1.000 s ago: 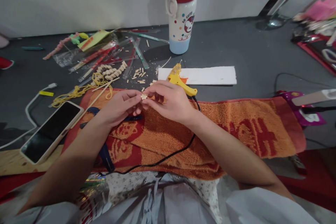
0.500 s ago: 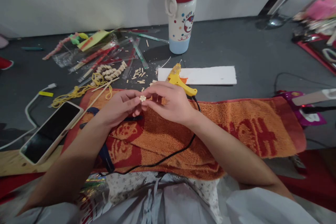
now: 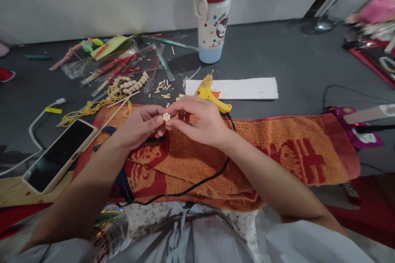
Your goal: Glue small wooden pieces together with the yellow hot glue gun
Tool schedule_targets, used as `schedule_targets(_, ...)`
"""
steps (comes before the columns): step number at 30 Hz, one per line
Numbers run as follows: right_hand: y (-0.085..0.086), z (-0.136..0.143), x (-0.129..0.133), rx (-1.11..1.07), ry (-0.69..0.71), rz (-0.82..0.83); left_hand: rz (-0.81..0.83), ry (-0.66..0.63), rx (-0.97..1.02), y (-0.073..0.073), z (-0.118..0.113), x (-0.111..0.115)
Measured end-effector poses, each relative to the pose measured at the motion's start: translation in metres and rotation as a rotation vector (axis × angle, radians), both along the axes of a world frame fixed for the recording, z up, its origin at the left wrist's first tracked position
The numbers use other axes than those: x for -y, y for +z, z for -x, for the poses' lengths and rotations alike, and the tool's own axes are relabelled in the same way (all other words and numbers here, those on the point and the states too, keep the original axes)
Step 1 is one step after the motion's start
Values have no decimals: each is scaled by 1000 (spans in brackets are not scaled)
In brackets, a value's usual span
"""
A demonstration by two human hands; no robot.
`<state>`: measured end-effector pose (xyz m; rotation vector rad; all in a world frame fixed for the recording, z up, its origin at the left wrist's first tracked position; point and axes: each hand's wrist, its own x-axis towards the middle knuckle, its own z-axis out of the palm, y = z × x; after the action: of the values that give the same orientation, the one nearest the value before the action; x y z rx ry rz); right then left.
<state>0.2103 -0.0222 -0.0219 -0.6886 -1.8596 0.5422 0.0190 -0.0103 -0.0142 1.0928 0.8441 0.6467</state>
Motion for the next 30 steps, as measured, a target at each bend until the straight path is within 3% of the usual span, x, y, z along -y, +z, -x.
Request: schedule_targets(30,-4,0,-2,-11,0,5,-33,-39,33,-1,1,1)
